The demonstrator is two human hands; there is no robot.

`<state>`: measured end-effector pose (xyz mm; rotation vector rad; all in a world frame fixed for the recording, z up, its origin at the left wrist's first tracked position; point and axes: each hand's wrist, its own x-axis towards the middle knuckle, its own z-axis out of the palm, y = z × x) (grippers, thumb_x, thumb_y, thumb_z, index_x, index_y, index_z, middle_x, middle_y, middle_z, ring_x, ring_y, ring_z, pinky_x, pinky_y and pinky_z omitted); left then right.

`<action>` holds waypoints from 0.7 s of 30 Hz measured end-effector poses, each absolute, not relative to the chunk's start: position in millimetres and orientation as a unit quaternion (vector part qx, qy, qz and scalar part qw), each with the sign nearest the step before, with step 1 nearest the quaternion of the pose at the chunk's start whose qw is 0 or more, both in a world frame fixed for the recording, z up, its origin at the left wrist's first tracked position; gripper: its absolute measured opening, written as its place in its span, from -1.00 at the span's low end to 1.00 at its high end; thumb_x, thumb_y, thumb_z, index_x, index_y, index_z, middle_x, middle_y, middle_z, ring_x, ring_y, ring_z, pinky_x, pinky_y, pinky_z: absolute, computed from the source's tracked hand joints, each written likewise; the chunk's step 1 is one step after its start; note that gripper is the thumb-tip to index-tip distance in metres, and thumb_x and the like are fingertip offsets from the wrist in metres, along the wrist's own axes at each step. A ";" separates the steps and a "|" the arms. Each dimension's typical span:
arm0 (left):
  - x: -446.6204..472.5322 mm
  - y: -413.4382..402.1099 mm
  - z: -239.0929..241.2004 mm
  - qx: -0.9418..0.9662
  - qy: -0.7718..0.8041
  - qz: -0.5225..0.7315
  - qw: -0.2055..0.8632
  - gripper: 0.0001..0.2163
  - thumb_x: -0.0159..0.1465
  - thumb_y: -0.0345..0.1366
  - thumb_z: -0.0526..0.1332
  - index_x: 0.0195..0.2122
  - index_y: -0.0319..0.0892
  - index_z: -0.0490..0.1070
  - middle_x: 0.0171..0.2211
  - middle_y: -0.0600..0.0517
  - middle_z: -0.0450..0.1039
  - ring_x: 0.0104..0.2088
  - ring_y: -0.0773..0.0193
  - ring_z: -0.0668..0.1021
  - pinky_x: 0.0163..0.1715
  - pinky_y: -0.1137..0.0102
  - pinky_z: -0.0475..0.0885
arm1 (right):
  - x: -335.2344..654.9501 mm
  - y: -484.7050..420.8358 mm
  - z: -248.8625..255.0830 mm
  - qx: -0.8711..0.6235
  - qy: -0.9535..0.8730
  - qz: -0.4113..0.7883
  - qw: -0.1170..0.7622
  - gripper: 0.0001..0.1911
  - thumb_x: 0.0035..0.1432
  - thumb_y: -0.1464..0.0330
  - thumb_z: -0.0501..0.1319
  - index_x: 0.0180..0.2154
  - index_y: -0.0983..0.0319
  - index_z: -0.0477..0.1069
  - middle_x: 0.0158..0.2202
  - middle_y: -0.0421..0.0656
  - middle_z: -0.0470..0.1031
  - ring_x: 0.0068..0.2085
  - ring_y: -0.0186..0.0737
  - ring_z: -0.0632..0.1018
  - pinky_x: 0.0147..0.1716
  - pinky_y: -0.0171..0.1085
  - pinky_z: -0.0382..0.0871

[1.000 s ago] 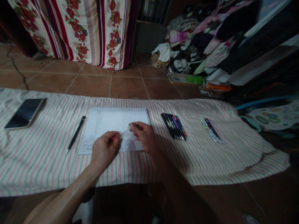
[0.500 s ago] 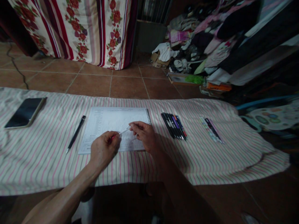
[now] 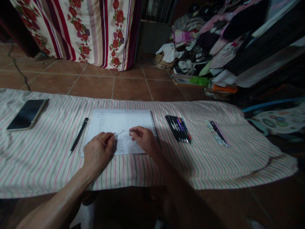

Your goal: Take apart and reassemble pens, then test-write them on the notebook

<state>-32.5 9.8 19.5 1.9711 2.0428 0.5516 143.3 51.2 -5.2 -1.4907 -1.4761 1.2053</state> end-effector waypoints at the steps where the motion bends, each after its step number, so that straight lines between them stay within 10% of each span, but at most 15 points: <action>1: -33.0 9.9 19.8 0.676 0.702 0.189 0.122 -0.74 0.28 -0.22 0.02 -0.23 -0.14 0.49 -0.33 0.00 0.52 -0.38 0.25 0.50 -0.46 0.43 0.19 | 141.8 50.8 -4.6 -0.581 -0.578 0.455 0.349 -0.86 0.04 0.41 0.18 -0.30 0.23 0.47 -0.47 -0.22 0.52 -0.48 -0.36 0.52 -0.43 -0.36 0.35; 21: -37.4 8.9 17.7 0.695 0.687 0.182 0.109 -0.74 0.29 -0.21 0.02 -0.22 -0.12 0.49 -0.32 0.02 0.53 -0.37 0.24 0.52 -0.47 0.41 0.18 | 134.1 44.7 -11.0 -0.560 -0.781 0.149 0.233 -0.80 0.19 0.45 0.09 -0.21 0.20 0.46 -0.22 -0.11 0.46 -0.22 -0.25 0.47 -0.21 -0.27 0.33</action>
